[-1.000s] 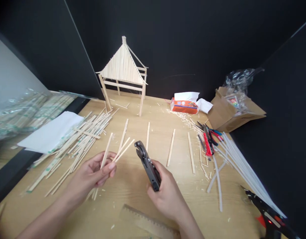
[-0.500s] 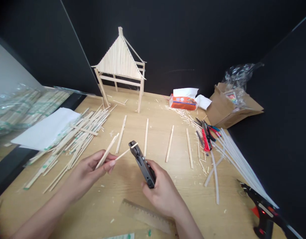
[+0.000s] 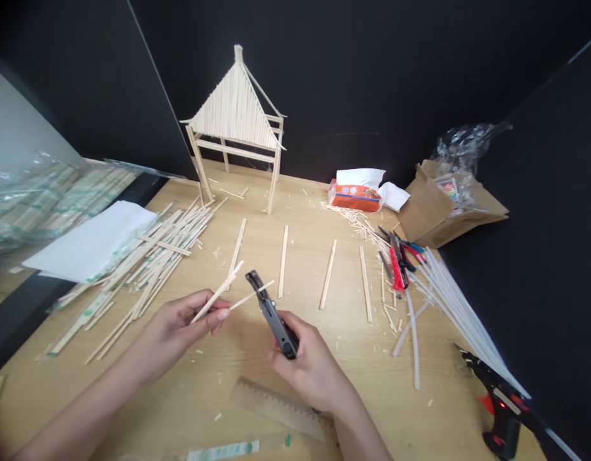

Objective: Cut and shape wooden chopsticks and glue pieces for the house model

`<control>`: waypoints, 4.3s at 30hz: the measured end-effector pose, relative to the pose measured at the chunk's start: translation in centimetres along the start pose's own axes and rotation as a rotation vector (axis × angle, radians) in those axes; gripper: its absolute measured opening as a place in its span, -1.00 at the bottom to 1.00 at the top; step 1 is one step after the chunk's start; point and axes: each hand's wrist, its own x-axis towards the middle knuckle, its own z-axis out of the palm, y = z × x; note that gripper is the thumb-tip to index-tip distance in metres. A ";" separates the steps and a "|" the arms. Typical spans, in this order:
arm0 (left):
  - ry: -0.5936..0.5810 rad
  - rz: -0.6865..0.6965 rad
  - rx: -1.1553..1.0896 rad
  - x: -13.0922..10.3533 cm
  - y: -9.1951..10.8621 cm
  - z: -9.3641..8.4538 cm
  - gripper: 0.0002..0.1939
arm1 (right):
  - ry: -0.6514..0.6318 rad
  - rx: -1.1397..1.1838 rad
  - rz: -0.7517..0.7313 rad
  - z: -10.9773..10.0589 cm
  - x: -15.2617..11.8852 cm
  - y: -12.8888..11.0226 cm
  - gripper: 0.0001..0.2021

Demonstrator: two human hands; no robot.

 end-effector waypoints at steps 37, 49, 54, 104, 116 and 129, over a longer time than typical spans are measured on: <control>0.604 -0.138 -0.115 -0.5 -3.9 -10.3 -0.62 | -0.107 -0.833 -0.266 7.7 17.0 -5.3 -0.74; 0.471 -0.105 -0.362 -0.4 -3.7 -9.9 -0.60 | -0.003 -0.685 -0.285 6.2 17.8 -4.9 -0.82; 0.224 -0.144 -0.360 -1.1 -2.6 -7.2 -0.64 | 0.063 -0.455 -0.225 4.5 13.5 -4.7 -0.80; 0.111 -0.055 -0.351 -1.1 -3.3 -3.2 -0.75 | 0.000 -0.720 -0.167 1.5 5.2 -6.1 -0.79; 0.119 -0.083 -0.342 -1.0 -3.1 -3.1 -0.74 | 0.002 -0.696 -0.159 1.8 5.2 -6.2 -0.85; 0.126 -0.070 -0.302 -1.2 -3.0 -3.3 -0.73 | -0.002 -0.731 -0.165 1.6 5.2 -5.9 -0.83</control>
